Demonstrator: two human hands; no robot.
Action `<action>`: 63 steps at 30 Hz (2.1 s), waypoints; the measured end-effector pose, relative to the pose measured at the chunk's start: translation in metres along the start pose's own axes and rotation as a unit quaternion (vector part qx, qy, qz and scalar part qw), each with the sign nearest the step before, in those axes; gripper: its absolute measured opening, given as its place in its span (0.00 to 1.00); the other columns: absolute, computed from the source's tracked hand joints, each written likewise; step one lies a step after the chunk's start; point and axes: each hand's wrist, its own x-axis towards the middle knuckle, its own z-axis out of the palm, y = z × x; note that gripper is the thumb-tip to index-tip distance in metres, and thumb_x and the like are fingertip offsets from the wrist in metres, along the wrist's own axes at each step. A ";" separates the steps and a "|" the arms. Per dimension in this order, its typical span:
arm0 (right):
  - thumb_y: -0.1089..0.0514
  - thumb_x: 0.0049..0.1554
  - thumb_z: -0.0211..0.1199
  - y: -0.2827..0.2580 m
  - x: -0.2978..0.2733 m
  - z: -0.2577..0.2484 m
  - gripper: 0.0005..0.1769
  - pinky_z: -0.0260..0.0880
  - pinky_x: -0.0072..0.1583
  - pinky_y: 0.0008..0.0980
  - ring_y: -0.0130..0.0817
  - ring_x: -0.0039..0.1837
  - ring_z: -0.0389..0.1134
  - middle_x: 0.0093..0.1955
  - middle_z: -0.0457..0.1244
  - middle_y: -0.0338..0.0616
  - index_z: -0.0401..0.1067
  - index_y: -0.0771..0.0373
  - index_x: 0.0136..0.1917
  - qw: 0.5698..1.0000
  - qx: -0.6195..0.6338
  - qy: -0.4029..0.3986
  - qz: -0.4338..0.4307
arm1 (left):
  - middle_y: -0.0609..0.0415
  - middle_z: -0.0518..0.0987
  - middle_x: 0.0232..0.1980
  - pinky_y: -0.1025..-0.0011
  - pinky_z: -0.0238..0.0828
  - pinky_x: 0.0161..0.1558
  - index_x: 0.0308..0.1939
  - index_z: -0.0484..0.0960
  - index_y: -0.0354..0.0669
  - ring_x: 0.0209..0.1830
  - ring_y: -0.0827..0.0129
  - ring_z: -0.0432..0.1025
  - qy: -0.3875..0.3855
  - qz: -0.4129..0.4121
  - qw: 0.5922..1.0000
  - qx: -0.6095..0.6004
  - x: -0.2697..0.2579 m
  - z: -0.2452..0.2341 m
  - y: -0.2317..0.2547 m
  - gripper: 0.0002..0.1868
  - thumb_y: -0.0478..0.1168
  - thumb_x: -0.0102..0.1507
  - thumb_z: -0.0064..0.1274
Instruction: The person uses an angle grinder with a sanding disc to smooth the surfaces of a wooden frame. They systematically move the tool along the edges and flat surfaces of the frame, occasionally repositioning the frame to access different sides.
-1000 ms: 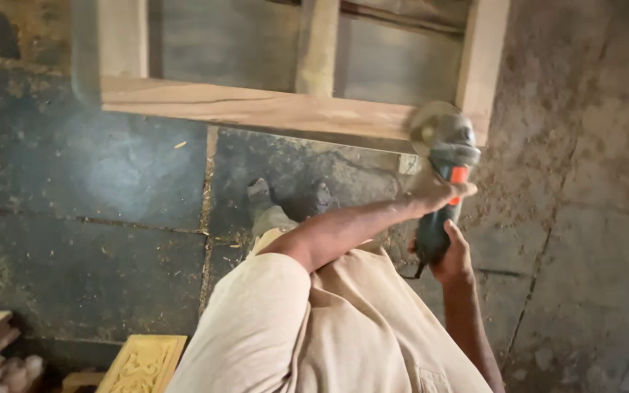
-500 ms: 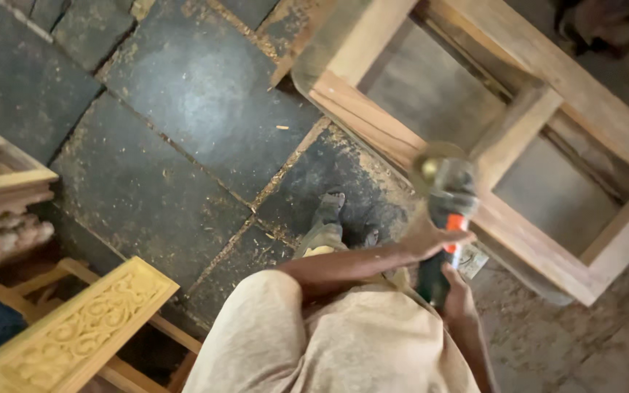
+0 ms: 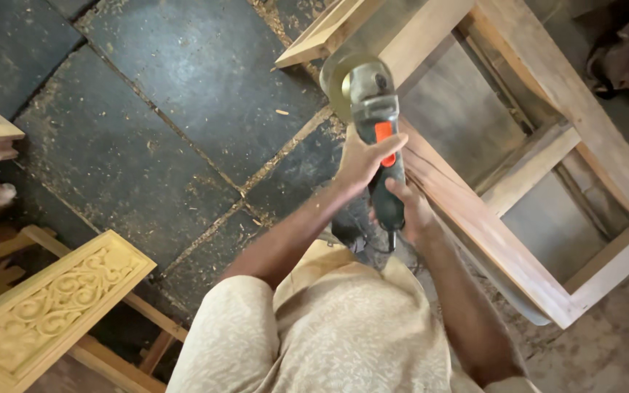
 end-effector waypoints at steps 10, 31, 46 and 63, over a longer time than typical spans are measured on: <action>0.41 0.56 0.64 0.043 -0.038 -0.047 0.32 0.77 0.42 0.36 0.38 0.42 0.73 0.46 0.68 0.50 0.66 0.64 0.64 0.999 0.018 -0.019 0.035 | 0.53 0.77 0.45 0.69 0.77 0.44 0.57 0.68 0.36 0.41 0.71 0.75 0.067 0.001 0.996 0.052 -0.051 0.022 -0.034 0.34 0.45 0.54 0.69; 0.50 0.54 0.66 0.129 -0.194 -0.165 0.34 0.76 0.46 0.36 0.37 0.46 0.71 0.53 0.67 0.48 0.64 0.64 0.70 0.989 0.106 0.098 0.008 | 0.49 0.76 0.47 0.67 0.77 0.45 0.57 0.67 0.32 0.42 0.68 0.74 -0.054 -0.104 0.990 0.078 -0.172 0.148 -0.168 0.33 0.42 0.56 0.68; 0.47 0.56 0.63 0.261 -0.306 -0.278 0.33 0.75 0.43 0.41 0.45 0.42 0.72 0.49 0.67 0.56 0.62 0.69 0.68 0.946 0.255 0.184 -0.084 | 0.53 0.77 0.46 0.70 0.79 0.40 0.56 0.69 0.41 0.39 0.69 0.76 -0.246 -0.157 0.951 0.107 -0.272 0.258 -0.290 0.31 0.42 0.55 0.69; 0.36 0.62 0.55 0.311 -0.317 -0.283 0.33 0.73 0.51 0.55 0.53 0.50 0.70 0.54 0.67 0.54 0.66 0.65 0.67 0.902 0.344 0.224 -0.132 | 0.56 0.73 0.56 0.65 0.71 0.54 0.61 0.70 0.47 0.54 0.66 0.71 -0.288 -0.039 0.950 0.114 -0.282 0.281 -0.305 0.41 0.52 0.49 0.73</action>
